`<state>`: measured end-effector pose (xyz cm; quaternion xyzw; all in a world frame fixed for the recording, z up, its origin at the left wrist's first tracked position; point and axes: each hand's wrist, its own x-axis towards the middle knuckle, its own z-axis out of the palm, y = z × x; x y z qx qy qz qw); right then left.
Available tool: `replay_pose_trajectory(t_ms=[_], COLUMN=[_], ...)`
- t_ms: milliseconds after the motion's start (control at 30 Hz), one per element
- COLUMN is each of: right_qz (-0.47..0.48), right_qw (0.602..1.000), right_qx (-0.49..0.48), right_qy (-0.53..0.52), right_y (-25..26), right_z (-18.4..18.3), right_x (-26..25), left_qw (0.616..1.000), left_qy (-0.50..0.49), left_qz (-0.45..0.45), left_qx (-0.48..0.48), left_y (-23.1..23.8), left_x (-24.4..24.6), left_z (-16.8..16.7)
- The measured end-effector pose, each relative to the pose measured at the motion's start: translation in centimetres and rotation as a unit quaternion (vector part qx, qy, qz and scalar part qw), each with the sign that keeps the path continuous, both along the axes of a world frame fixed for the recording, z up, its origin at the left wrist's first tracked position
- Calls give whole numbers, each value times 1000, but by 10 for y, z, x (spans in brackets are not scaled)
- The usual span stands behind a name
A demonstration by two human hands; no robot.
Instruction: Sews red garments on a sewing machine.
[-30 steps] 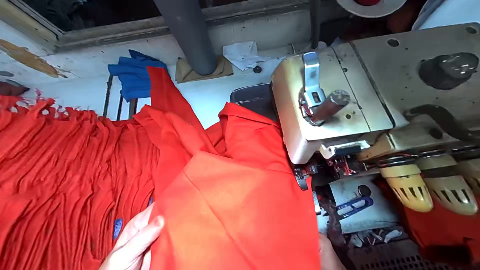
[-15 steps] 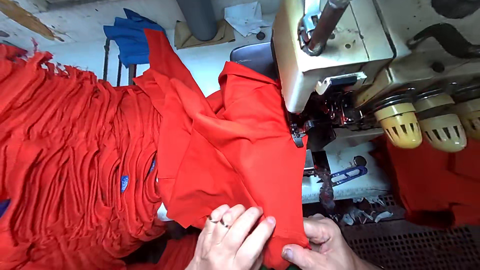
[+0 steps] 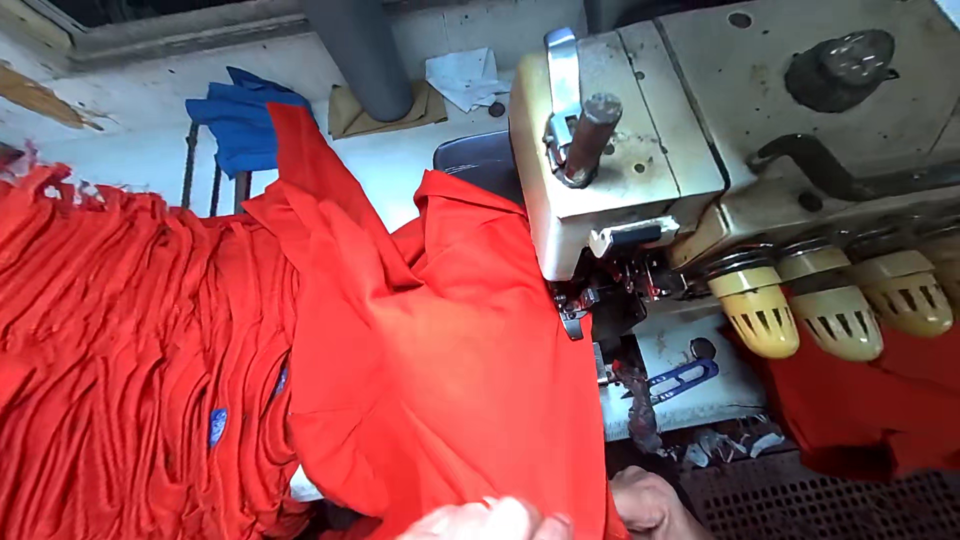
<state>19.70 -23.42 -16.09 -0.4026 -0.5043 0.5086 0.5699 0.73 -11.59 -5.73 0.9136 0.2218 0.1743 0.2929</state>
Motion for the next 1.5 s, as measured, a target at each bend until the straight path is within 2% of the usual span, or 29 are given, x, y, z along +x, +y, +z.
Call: replay_pose_trajectory(t_ms=[200, 367, 567, 767, 1033, 1300, 1400, 1500], right_qz=[-28, -98, -180, -172, -174, -215, -209, -203], right_qw=[999, 993, 979, 980, 978, 972, 974, 977], right_qx=[-20, -57, -87, -77, -70, -73, -60, -51], right_qy=[-18, -26, 27, 62, 95, 64, 60, 46], right_y=[-5, 16, 41, 43, 45, 51, 51, 51], right_z=[-1, 19, 33, 31, 30, 36, 33, 27], right_x=[17, 20, 5, -2, -9, -13, -12, -11], left_qw=[998, 989, 977, 978, 974, 961, 964, 976], left_qy=[43, 60, 63, 68, 58, 67, 66, 76], left_qz=[-17, 62, 129, 140, 153, 173, 153, 93], left_qx=[43, 120, 160, 139, 159, 203, 207, 180], left_y=[-6, 13, 32, 36, 34, 32, 32, 32], left_x=[28, 53, 72, 74, 83, 104, 99, 78], left_z=[-13, -7, -5, -3, -5, -8, -9, 1])
